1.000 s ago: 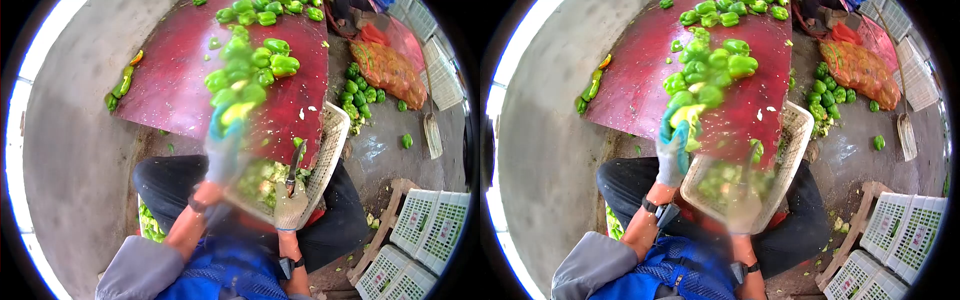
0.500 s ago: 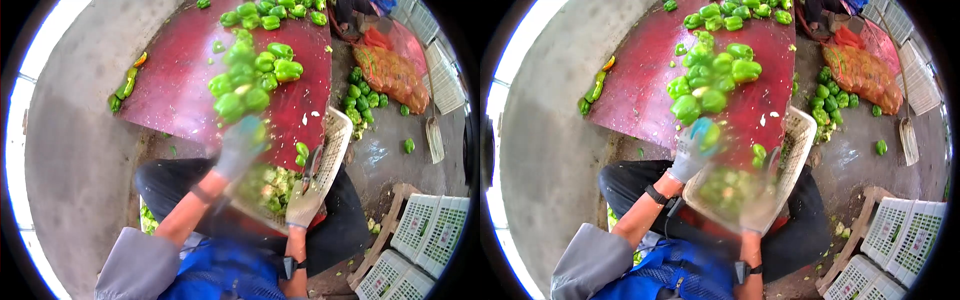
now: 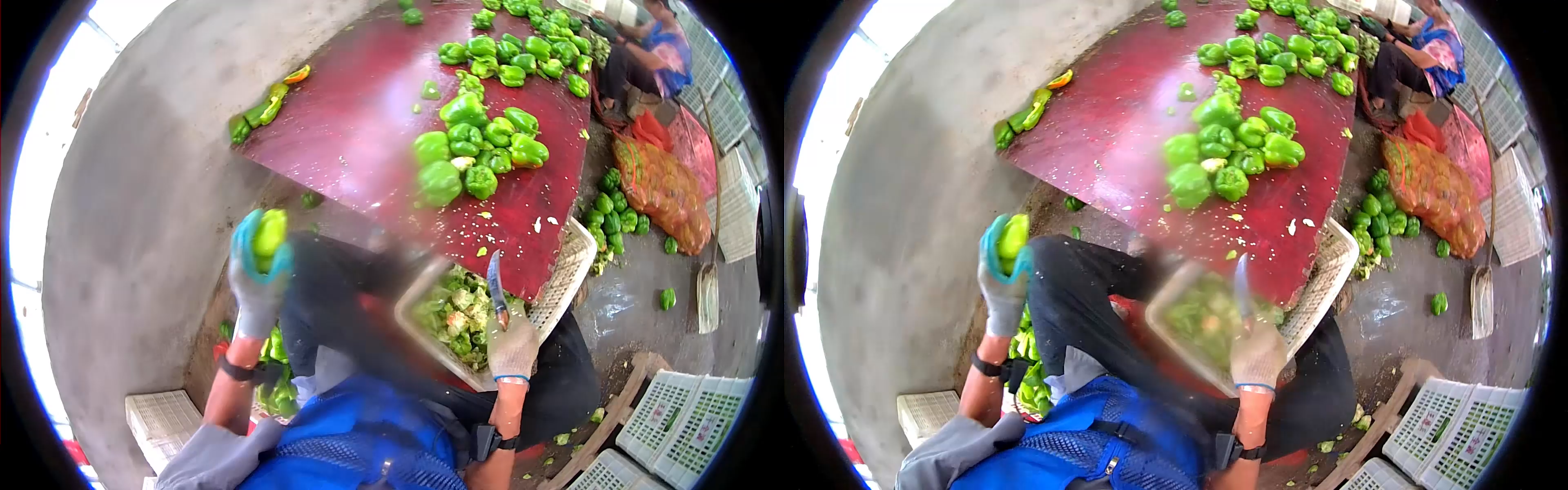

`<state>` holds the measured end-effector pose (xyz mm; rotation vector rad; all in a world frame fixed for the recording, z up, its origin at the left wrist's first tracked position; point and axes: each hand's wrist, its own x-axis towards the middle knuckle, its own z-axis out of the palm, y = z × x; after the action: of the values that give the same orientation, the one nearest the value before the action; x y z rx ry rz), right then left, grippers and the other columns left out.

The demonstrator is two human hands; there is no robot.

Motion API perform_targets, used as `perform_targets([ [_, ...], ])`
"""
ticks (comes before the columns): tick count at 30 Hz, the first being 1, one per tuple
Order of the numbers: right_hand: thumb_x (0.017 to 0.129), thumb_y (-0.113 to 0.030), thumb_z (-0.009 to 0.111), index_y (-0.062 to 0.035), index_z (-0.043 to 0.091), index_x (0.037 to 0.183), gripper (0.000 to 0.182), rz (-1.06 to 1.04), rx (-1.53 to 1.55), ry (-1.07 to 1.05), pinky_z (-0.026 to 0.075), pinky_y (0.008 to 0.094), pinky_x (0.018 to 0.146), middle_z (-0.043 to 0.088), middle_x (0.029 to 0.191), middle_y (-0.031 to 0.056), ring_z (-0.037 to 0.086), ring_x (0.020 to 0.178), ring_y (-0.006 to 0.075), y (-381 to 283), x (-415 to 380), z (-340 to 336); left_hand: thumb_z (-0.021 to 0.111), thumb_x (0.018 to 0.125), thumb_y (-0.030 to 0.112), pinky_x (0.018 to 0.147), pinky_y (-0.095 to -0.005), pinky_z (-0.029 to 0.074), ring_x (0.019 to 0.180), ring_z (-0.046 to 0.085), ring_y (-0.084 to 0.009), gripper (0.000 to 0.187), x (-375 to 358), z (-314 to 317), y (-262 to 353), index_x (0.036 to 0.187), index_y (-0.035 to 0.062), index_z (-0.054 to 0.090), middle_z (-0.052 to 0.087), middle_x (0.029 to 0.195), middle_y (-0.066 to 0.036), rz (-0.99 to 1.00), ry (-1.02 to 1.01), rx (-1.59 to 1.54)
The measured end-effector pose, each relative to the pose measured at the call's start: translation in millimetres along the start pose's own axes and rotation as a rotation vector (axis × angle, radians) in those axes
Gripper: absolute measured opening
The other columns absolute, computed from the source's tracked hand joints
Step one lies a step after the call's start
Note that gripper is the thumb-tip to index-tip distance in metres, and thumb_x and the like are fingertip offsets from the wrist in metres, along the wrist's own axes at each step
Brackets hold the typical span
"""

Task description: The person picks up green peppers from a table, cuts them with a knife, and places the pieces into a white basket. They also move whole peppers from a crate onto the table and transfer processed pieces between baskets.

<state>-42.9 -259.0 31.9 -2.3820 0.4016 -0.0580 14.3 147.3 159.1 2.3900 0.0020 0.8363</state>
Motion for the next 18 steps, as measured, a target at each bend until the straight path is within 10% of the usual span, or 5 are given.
perform_targets([
  [4, 0.094, -0.013, 0.077, 0.0021, 0.075, 0.108, 0.02, -0.073, 0.13, 0.082, 0.054, 0.0468, 0.074, 0.064, 0.077, 0.0157, 0.066, 0.071, 0.0303, -21, 20, 2, 0.083, 0.098, 0.01, 0.114, -0.0436, 0.058, 0.129, 0.076, -0.034, 0.057, -51, -67, -92, 0.152, 0.0012, 0.068, 0.077, 0.142, -0.02, -0.112, 0.01, 0.3],
  [11, 0.094, -0.011, 0.076, 0.0028, 0.074, 0.103, 0.017, -0.113, 0.184, 0.082, 0.051, 0.0472, 0.072, 0.064, 0.077, 0.013, 0.063, 0.072, 0.025, -24, 30, 24, 0.079, 0.1, 0.043, 0.118, -0.053, 0.055, 0.137, 0.07, -0.0458, 0.068, -181, -120, -197, 0.153, 0.0009, 0.069, 0.073, 0.144, -0.031, -0.511, -0.849, 0.561],
  [14, 0.096, -0.01, 0.077, 0.0028, 0.067, 0.095, 0.016, -0.041, 0.197, -0.02, 0.049, 0.0433, 0.07, 0.057, 0.077, 0.0078, 0.056, 0.071, 0.021, -17, 29, 26, 0.079, 0.1, 0.039, 0.112, -0.0566, 0.057, 0.132, 0.071, -0.0454, 0.057, -150, -117, -179, 0.146, 0.007, 0.073, 0.074, 0.144, -0.029, -0.611, -0.654, 0.634],
  [17, 0.097, -0.007, 0.078, 0.0051, 0.069, 0.1, 0.015, 0.074, 0.298, -0.08, 0.048, 0.0412, 0.072, 0.057, 0.08, 0.005, 0.053, 0.074, 0.0187, 0, 27, 33, 0.078, 0.106, 0.029, 0.106, -0.0539, 0.059, 0.123, 0.074, -0.0444, 0.045, -87, -88, -187, 0.147, 0.0092, 0.073, 0.076, 0.135, -0.024, 0.018, -0.189, 0.647],
  [18, 0.097, -0.004, 0.076, 0.0057, 0.069, 0.1, 0.012, 0.135, 0.341, -0.06, 0.047, 0.0398, 0.071, 0.055, 0.082, 0.0028, 0.051, 0.075, 0.0162, 5, 27, 32, 0.077, 0.105, 0.024, 0.1, -0.052, 0.061, 0.117, 0.076, -0.0435, 0.041, -42, -70, -151, 0.143, 0.0083, 0.075, 0.077, 0.13, -0.025, -0.073, -0.177, 0.562],
])
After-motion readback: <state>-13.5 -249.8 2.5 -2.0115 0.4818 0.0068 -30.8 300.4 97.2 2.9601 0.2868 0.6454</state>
